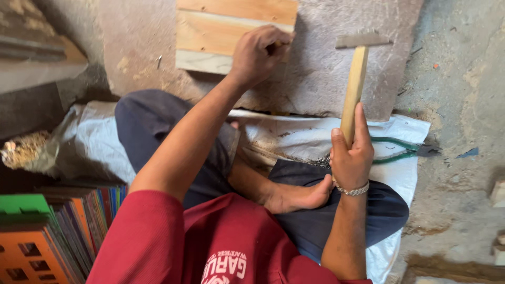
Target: The person assembles a small wooden box by hammering nails into wooden planks. They sit on the floor, pick up nails, position them on the wood, and use a hammer to drive them in, occasionally flipping the box to work on different sides.
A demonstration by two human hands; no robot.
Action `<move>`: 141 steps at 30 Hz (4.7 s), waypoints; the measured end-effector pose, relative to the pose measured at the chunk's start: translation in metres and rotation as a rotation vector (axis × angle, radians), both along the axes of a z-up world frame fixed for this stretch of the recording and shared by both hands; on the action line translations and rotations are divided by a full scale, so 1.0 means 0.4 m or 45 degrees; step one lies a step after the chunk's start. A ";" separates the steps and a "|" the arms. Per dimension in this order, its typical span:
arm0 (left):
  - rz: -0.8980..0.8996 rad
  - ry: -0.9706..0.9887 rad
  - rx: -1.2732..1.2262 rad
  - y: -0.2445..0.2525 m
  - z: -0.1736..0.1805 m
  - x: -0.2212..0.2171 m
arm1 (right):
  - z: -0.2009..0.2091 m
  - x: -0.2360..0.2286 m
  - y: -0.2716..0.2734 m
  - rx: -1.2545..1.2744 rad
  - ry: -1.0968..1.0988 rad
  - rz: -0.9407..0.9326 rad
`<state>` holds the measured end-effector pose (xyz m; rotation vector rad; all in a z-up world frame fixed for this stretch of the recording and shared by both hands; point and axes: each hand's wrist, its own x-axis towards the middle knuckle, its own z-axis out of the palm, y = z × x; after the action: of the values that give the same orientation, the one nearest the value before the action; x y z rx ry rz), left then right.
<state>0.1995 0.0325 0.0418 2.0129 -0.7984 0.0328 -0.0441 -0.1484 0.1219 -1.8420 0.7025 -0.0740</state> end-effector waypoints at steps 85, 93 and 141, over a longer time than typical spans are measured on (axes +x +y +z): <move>0.805 0.969 0.005 0.421 0.013 -0.049 | -0.228 0.192 0.129 0.110 -0.257 0.075; 0.815 0.885 -0.288 0.411 0.020 -0.054 | -0.297 0.266 0.255 -0.015 -0.498 -0.195; -0.140 -0.273 -0.196 0.163 0.390 -0.094 | -0.215 -0.020 0.075 -0.381 -0.190 -0.121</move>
<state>0.1618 0.0978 0.1978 1.8374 -1.0099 0.2430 -0.0520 -0.1185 0.0360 -2.0613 0.7025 -0.3932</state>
